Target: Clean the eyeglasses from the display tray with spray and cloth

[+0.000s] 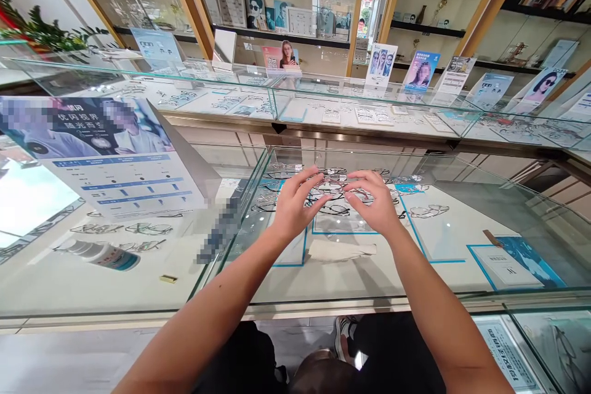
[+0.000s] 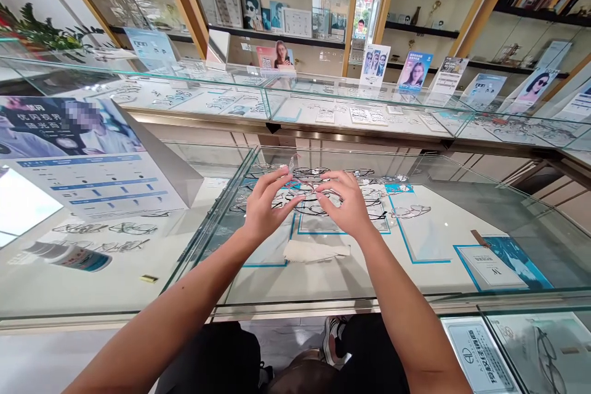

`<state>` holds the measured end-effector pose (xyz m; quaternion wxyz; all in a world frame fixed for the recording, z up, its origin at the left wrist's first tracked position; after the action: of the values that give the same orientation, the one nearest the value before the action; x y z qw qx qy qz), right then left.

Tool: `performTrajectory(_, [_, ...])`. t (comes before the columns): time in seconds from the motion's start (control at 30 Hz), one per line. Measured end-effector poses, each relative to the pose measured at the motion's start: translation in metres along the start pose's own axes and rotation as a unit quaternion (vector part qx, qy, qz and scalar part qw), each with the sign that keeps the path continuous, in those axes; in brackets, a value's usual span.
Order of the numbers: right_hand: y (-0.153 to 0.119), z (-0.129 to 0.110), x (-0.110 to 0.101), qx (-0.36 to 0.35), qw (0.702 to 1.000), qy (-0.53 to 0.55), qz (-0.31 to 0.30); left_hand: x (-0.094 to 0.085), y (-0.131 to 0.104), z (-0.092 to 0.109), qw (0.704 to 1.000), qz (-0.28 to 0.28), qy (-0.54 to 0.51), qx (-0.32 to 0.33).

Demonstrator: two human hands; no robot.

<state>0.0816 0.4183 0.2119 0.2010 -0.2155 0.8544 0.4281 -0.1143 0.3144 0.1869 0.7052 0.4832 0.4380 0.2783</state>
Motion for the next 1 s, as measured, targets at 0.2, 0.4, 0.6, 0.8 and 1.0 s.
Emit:
performTrajectory(0.2, [0.000,0.000,-0.001,0.001,1.000,0.007,-0.011,-0.001,0.000,0.001,0.999,-0.015,-0.020,-0.021])
performTrajectory(0.4, [0.002,-0.001,-0.004,0.007,0.999,0.028,-0.025,-0.005,0.004,0.014,0.999,0.003,-0.051,-0.011])
performTrajectory(0.6, [0.005,-0.001,-0.010,0.019,0.992,0.085,-0.089,-0.007,0.011,0.025,0.995,-0.025,-0.084,-0.055])
performTrajectory(0.8, [0.003,0.003,-0.008,0.073,0.968,0.191,-0.145,-0.009,0.013,0.029,0.990,-0.027,-0.124,-0.063])
performTrajectory(1.0, [0.002,0.009,-0.004,0.112,0.961,0.213,-0.134,-0.004,0.009,0.026,0.988,-0.048,-0.120,-0.085])
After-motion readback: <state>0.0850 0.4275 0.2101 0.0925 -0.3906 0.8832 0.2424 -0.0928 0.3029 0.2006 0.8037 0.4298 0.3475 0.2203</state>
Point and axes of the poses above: each hand's wrist, its own y-axis towards the middle knuckle, its own x-axis out of the palm, z = x × y, the point moved 4 cm from there along y, towards the middle knuckle, and after that the axes turned 6 degrees about -y, right-handed, at the moved point
